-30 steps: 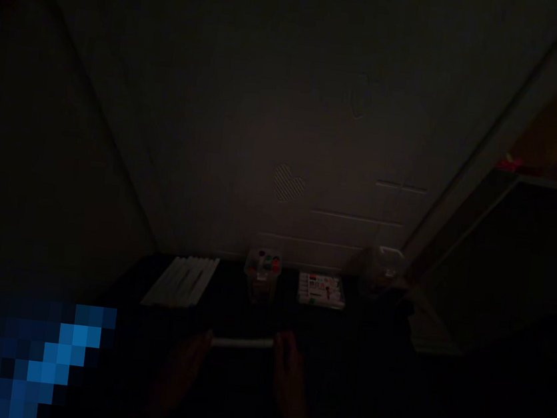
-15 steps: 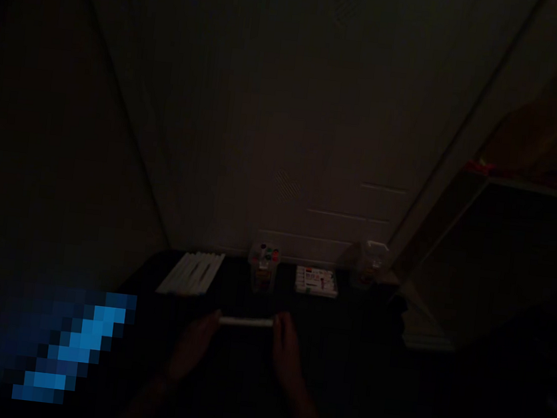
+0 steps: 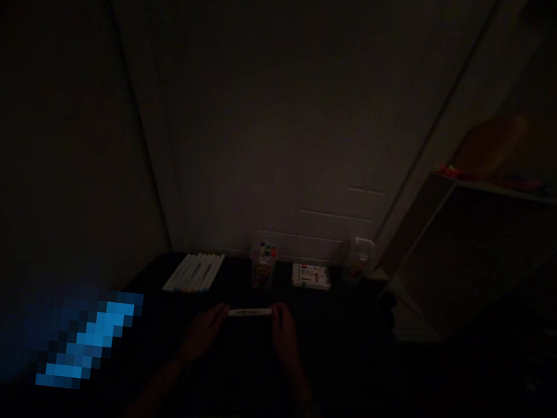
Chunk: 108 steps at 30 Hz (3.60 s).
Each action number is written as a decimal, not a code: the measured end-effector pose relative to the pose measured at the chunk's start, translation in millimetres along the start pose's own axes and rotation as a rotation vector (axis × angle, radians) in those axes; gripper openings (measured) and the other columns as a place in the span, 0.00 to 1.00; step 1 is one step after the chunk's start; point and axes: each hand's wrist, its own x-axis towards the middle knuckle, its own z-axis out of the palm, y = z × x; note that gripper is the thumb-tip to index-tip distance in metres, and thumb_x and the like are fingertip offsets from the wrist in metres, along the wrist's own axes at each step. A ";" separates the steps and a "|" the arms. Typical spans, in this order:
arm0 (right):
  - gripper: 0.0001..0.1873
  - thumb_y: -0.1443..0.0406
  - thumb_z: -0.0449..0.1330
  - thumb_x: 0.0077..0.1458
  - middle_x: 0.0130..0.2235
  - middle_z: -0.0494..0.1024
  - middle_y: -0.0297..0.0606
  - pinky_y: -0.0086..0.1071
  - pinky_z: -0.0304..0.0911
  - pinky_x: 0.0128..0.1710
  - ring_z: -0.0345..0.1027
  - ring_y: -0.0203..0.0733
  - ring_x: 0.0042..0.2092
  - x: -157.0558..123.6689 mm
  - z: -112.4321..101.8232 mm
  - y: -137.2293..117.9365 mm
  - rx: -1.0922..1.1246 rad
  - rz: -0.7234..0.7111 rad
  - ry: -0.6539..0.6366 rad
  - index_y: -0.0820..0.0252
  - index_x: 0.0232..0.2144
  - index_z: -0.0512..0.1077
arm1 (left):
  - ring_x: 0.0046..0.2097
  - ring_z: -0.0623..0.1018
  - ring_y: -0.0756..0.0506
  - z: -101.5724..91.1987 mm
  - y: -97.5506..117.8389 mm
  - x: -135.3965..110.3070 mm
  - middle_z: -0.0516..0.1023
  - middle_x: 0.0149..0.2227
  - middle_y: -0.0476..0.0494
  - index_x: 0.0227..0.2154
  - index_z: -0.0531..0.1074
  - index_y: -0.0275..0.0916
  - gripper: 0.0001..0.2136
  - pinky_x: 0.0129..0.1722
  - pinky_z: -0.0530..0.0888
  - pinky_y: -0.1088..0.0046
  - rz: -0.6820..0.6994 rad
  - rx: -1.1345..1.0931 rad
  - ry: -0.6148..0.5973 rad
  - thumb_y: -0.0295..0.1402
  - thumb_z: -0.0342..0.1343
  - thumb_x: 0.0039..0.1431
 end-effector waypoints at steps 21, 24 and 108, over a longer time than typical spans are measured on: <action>0.15 0.55 0.45 0.55 0.32 0.72 0.33 0.27 0.57 0.34 0.65 0.36 0.34 0.5 1.2 11.9 -0.125 0.007 0.001 0.57 0.34 0.67 | 0.48 0.71 0.47 0.0 -5.2 -0.6 0.72 0.46 0.44 0.44 0.68 0.39 0.20 0.48 0.64 0.73 0.056 -0.093 0.033 0.43 0.37 0.58; 0.16 0.56 0.45 0.56 0.34 0.72 0.33 0.27 0.58 0.36 0.65 0.36 0.36 0.3 1.3 11.3 -0.123 -0.017 -0.019 0.56 0.37 0.67 | 0.49 0.70 0.47 1.5 -6.8 0.0 0.72 0.47 0.44 0.45 0.67 0.38 0.21 0.49 0.63 0.73 0.052 -0.099 0.026 0.44 0.36 0.58; 0.18 0.56 0.42 0.57 0.32 0.72 0.35 0.28 0.58 0.36 0.64 0.36 0.34 7.6 4.6 25.6 -0.374 -0.055 -0.007 0.57 0.32 0.68 | 0.44 0.72 0.48 6.6 -2.3 1.2 0.74 0.44 0.44 0.41 0.67 0.41 0.18 0.42 0.63 0.75 0.053 0.096 0.051 0.41 0.33 0.61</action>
